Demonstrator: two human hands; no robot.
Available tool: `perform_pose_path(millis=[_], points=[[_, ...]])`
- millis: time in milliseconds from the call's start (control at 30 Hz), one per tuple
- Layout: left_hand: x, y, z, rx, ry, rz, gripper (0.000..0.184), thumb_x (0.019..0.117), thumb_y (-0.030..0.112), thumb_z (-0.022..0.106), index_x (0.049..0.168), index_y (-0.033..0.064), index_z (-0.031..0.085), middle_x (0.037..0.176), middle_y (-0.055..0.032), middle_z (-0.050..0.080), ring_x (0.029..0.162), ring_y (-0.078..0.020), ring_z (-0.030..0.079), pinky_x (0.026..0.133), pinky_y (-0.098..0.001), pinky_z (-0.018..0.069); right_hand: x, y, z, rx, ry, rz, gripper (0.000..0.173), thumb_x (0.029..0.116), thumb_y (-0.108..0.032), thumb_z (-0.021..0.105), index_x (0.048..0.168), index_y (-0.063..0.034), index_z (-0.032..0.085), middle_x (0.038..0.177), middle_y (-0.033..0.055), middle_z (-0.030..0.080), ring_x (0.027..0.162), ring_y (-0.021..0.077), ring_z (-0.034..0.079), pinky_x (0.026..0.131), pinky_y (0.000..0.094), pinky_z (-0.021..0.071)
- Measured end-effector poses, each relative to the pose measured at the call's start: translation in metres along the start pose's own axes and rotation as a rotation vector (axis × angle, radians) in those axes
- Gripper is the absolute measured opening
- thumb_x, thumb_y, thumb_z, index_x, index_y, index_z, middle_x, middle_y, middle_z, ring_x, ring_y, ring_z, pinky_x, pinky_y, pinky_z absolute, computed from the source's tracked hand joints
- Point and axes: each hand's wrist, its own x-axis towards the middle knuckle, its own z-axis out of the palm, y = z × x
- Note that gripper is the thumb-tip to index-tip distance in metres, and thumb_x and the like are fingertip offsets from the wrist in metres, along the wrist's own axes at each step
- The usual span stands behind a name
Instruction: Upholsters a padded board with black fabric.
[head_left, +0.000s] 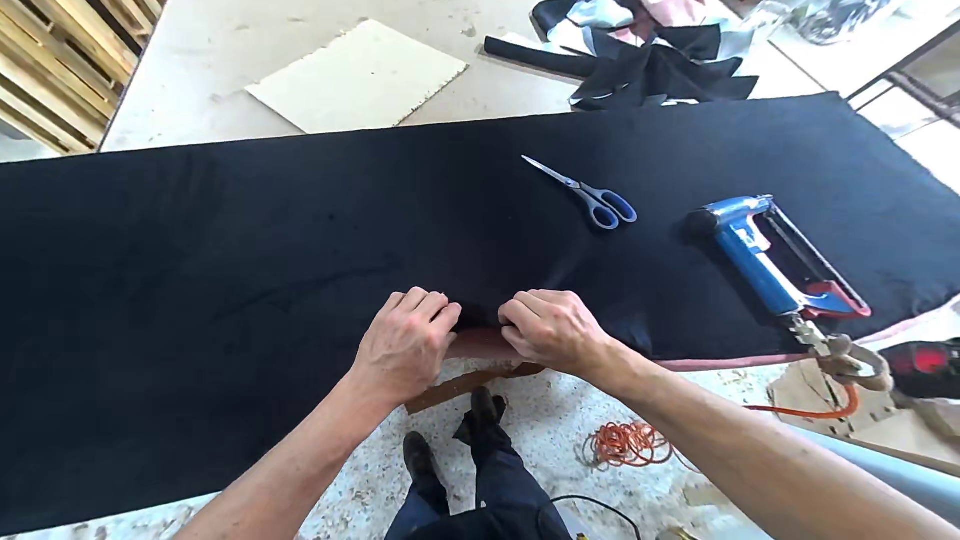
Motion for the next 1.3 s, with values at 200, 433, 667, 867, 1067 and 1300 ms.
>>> perform_pose_path(millis=[200, 433, 667, 867, 1067, 1300], points=[[-0.017, 0.002, 0.006, 0.215, 0.217, 0.055, 0.023, 0.0967, 0.02, 0.065, 0.111, 0.0049, 0.075, 0.1, -0.0101, 0.073, 0.09, -0.0262, 0.07, 0.077, -0.0386, 0.0562, 0.006, -0.003, 0.001, 0.017, 0.02, 0.009, 0.011, 0.0895, -0.014, 0.06, 0.083, -0.0094, 0.067, 0.089, 0.0084, 0.066, 0.084, 0.0251, 0.066, 0.066, 0.037, 0.0552], [-0.028, -0.012, 0.018, 0.091, 0.207, 0.199, 0.021, 0.0985, 0.017, 0.063, 0.107, 0.0023, 0.075, 0.094, -0.0101, 0.074, 0.091, -0.0249, 0.071, 0.088, -0.0374, 0.0569, -0.002, -0.018, 0.023, 0.054, 0.056, 0.077, 0.018, 0.0984, -0.014, 0.061, 0.106, -0.0116, 0.077, 0.12, 0.0064, 0.073, 0.117, 0.0227, 0.067, 0.098, 0.038, 0.0564], [-0.025, -0.002, 0.021, 0.059, 0.156, 0.078, 0.022, 0.0982, 0.019, 0.059, 0.107, 0.008, 0.076, 0.1, -0.0071, 0.075, 0.098, -0.0231, 0.071, 0.09, -0.0383, 0.0551, -0.011, -0.025, 0.035, 0.142, 0.137, 0.057, 0.015, 0.0961, -0.007, 0.062, 0.097, -0.005, 0.077, 0.108, 0.0098, 0.077, 0.114, 0.0237, 0.071, 0.104, 0.0376, 0.0554], [-0.02, -0.005, 0.03, -0.049, 0.206, 0.126, 0.018, 0.0966, 0.016, 0.064, 0.105, 0.0065, 0.077, 0.096, -0.0081, 0.074, 0.096, -0.0228, 0.071, 0.091, -0.0348, 0.0569, -0.009, -0.027, 0.036, 0.158, 0.144, 0.056, 0.014, 0.0949, -0.006, 0.063, 0.096, -0.0042, 0.077, 0.106, 0.0094, 0.077, 0.113, 0.0235, 0.071, 0.105, 0.0366, 0.0549], [-0.024, -0.011, 0.033, -0.086, 0.248, 0.169, 0.017, 0.096, 0.015, 0.064, 0.102, 0.0066, 0.078, 0.095, -0.0072, 0.074, 0.096, -0.0218, 0.07, 0.091, -0.0335, 0.0566, -0.009, -0.031, 0.039, 0.158, 0.16, 0.048, 0.015, 0.0939, -0.005, 0.062, 0.094, -0.0035, 0.076, 0.104, 0.0102, 0.077, 0.111, 0.0244, 0.071, 0.104, 0.037, 0.0552], [-0.025, -0.014, 0.033, -0.111, 0.234, 0.202, 0.017, 0.0966, 0.018, 0.066, 0.102, 0.0072, 0.078, 0.095, -0.006, 0.074, 0.095, -0.0206, 0.071, 0.09, -0.0331, 0.0575, -0.014, -0.036, 0.044, 0.143, 0.193, 0.067, 0.015, 0.0943, -0.004, 0.062, 0.095, -0.003, 0.077, 0.104, 0.01, 0.076, 0.113, 0.0239, 0.071, 0.106, 0.0369, 0.0542]])
